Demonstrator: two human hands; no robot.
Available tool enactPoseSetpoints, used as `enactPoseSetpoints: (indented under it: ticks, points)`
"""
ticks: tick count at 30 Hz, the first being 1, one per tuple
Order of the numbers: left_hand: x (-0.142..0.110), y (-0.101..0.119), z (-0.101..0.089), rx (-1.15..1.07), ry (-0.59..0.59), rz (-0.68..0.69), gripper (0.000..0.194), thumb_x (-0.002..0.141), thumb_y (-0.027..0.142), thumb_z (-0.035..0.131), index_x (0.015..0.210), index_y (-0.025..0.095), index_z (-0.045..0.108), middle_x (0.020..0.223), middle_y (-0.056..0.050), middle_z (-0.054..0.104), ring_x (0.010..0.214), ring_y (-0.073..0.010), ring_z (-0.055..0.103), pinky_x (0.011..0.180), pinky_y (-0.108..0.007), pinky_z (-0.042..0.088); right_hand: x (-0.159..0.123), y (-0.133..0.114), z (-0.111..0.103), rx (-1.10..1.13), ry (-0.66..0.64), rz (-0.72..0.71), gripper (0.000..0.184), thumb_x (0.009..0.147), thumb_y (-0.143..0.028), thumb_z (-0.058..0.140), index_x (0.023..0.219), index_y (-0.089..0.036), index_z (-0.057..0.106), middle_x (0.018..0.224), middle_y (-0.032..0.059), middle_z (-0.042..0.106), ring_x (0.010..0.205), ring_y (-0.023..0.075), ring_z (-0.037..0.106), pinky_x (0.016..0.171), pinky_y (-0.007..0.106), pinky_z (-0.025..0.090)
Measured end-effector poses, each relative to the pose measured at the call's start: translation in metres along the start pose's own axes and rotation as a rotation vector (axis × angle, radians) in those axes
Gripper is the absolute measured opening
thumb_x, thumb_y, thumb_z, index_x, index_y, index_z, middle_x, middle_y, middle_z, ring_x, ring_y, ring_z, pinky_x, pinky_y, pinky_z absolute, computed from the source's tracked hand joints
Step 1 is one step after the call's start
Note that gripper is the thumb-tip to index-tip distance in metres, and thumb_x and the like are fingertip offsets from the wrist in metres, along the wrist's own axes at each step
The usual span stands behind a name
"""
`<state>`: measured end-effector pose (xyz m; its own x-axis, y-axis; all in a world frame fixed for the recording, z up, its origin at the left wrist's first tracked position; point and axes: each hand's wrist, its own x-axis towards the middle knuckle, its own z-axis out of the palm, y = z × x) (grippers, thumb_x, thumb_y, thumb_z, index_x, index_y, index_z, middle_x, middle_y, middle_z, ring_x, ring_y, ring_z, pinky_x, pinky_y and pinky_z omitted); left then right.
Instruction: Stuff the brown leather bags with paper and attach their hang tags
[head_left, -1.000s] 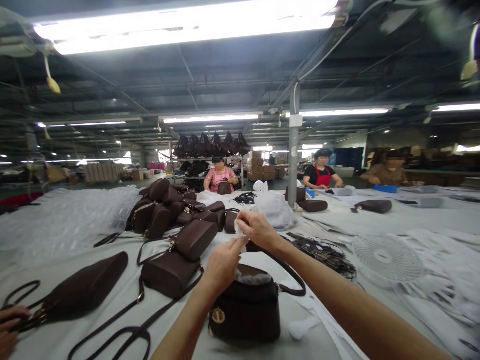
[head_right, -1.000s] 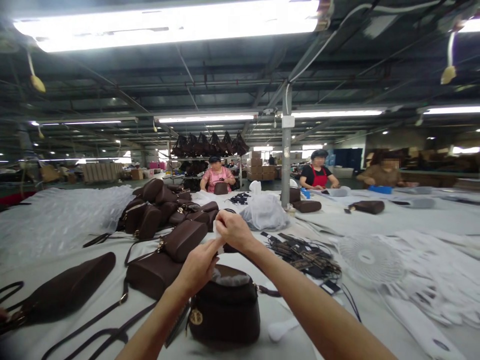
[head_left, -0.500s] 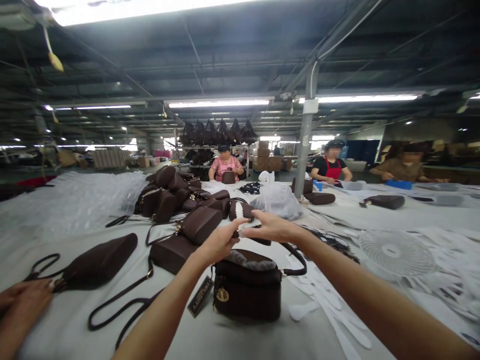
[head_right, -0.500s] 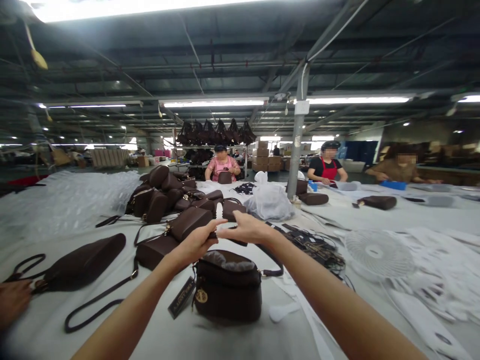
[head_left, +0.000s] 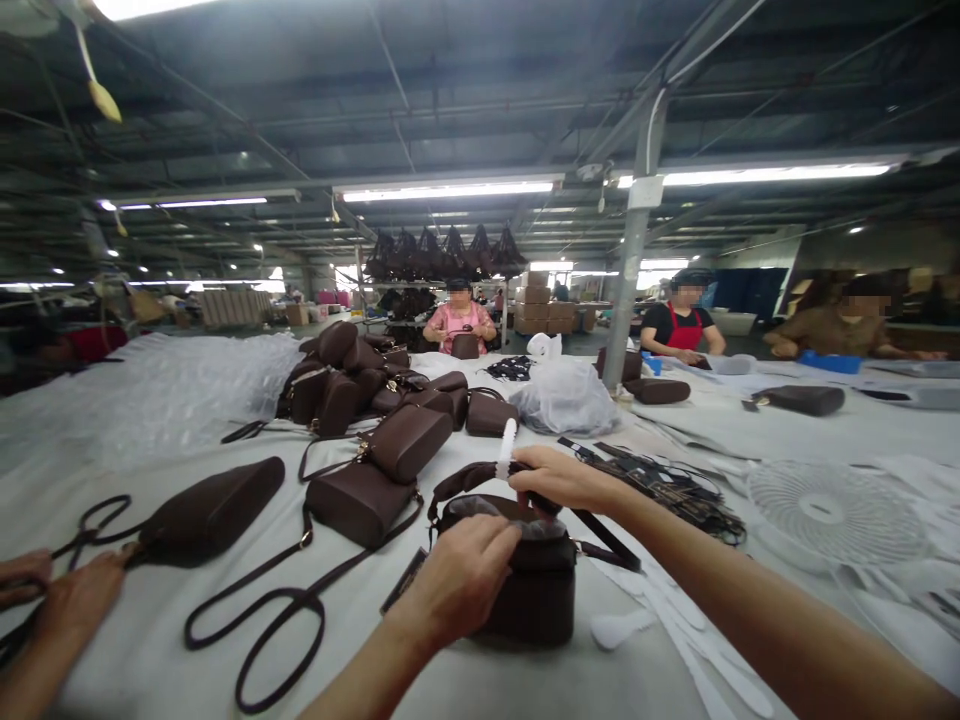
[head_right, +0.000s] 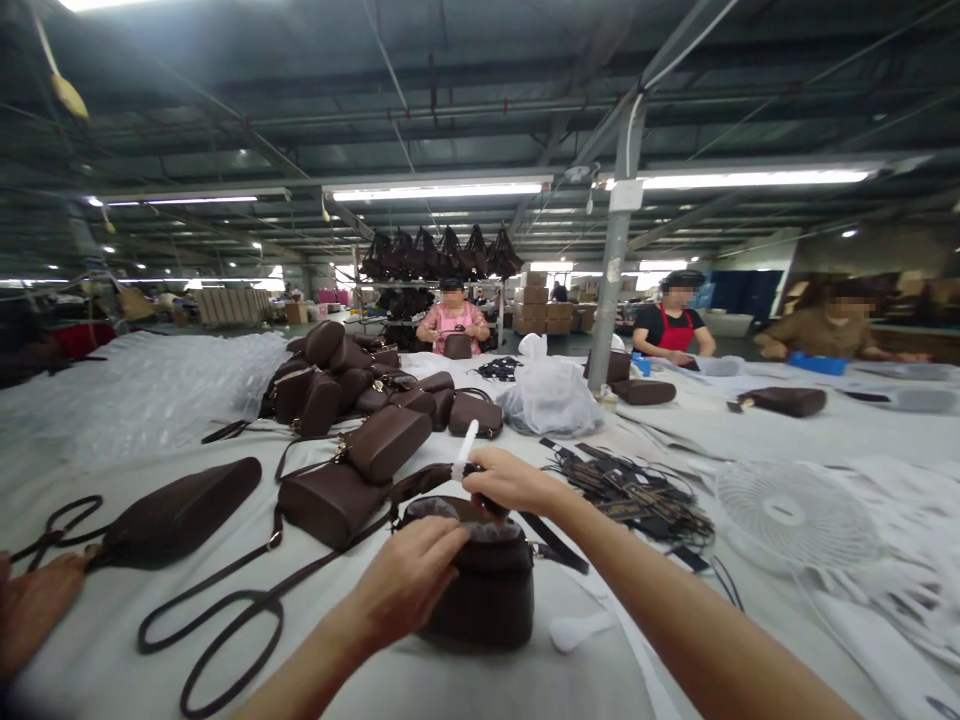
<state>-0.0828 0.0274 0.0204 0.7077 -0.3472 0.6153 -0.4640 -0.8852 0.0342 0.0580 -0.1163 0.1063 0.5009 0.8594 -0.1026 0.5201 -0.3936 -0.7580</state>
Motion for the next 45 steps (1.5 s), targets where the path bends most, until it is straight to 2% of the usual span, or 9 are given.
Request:
enactPoseSetpoints:
  ticks: [3,7,12,16,21,26,30,37,45]
  points:
    - [-0.001,0.002,0.02,0.068,-0.136,-0.158,0.064,0.076,0.017,0.067,0.133,0.012,0.04,0.131,-0.017,0.054,0.122,-0.0304,0.049,0.104,-0.047,0.041,-0.003,0.006,0.004,0.177,-0.074,0.035,0.005,0.073,-0.023,0.048,0.073,-0.018,0.049,0.059,-0.0034,0.053,0.046,0.0115,0.05,0.044,0.021,0.033]
    - [0.004,-0.007,0.022,0.076,-0.18,-0.255,0.033,0.077,0.018,0.068,0.108,0.019,0.056,0.121,-0.01,0.059,0.114,-0.0279,0.053,0.098,-0.044,0.045,-0.01,0.011,0.004,0.179,-0.13,-0.126,0.015,0.078,-0.03,0.052,0.071,-0.016,0.052,0.062,-0.0023,0.052,0.058,0.0114,0.046,0.054,0.022,0.035]
    - [-0.002,-0.007,0.028,0.253,0.001,-0.073,0.002,0.086,0.02,0.059,0.084,0.019,0.059,0.104,-0.007,0.061,0.115,-0.0267,0.051,0.096,-0.043,0.044,-0.014,0.018,0.008,0.3,-0.139,-0.166,0.027,0.083,-0.043,0.054,0.082,-0.016,0.055,0.074,-0.001,0.052,0.067,0.0128,0.044,0.059,0.023,0.034]
    - [-0.01,0.001,0.034,0.31,0.14,0.024,0.021,0.095,0.021,0.043,0.08,0.018,0.059,0.084,-0.005,0.059,0.093,-0.0205,0.055,0.094,-0.04,0.042,-0.014,0.016,0.012,0.215,-0.177,-0.16,0.024,0.085,-0.04,0.051,0.088,-0.016,0.056,0.074,-0.0015,0.052,0.063,0.0121,0.043,0.057,0.023,0.034]
    - [-0.015,0.008,0.031,0.309,0.167,0.056,0.028,0.097,0.019,0.035,0.085,0.018,0.06,0.07,-0.003,0.055,0.071,-0.0165,0.051,0.08,-0.034,0.042,-0.008,0.021,0.011,0.131,-0.177,-0.157,0.014,0.077,-0.024,0.053,0.087,-0.016,0.057,0.077,-0.0022,0.056,0.066,0.0116,0.047,0.059,0.021,0.038]
    - [-0.017,0.004,0.034,0.28,0.157,0.058,0.026,0.097,0.019,0.036,0.087,0.019,0.06,0.068,-0.001,0.056,0.067,-0.0165,0.051,0.076,-0.034,0.04,-0.002,0.026,0.013,-0.237,-0.27,-0.093,0.021,0.063,-0.013,0.054,0.082,-0.016,0.062,0.072,-0.0028,0.057,0.068,0.0135,0.05,0.058,0.02,0.038]
    - [-0.015,0.002,0.036,0.264,0.189,0.054,0.023,0.095,0.016,0.039,0.084,0.018,0.06,0.068,-0.001,0.057,0.065,-0.0157,0.051,0.072,-0.033,0.041,0.005,0.012,0.017,-0.495,-0.32,0.003,0.017,0.066,-0.017,0.054,0.08,-0.016,0.064,0.069,-0.0003,0.059,0.063,0.0142,0.051,0.052,0.021,0.036]
    - [-0.024,0.009,0.037,0.22,0.251,0.088,0.019,0.093,0.013,0.044,0.09,0.014,0.063,0.072,-0.002,0.062,0.071,-0.0154,0.054,0.08,-0.034,0.042,0.016,0.004,0.019,-0.461,-0.297,-0.128,0.021,0.082,-0.024,0.048,0.091,-0.016,0.065,0.088,0.0044,0.067,0.079,0.0167,0.056,0.067,0.022,0.041]
    - [-0.03,0.009,0.04,0.283,0.337,0.031,0.027,0.094,0.012,0.043,0.11,0.017,0.064,0.091,-0.006,0.067,0.093,-0.019,0.057,0.097,-0.038,0.037,0.013,0.024,0.016,-0.124,-0.153,-0.076,0.011,0.08,-0.023,0.051,0.082,-0.016,0.059,0.069,-0.0012,0.059,0.062,0.0127,0.053,0.056,0.02,0.041]
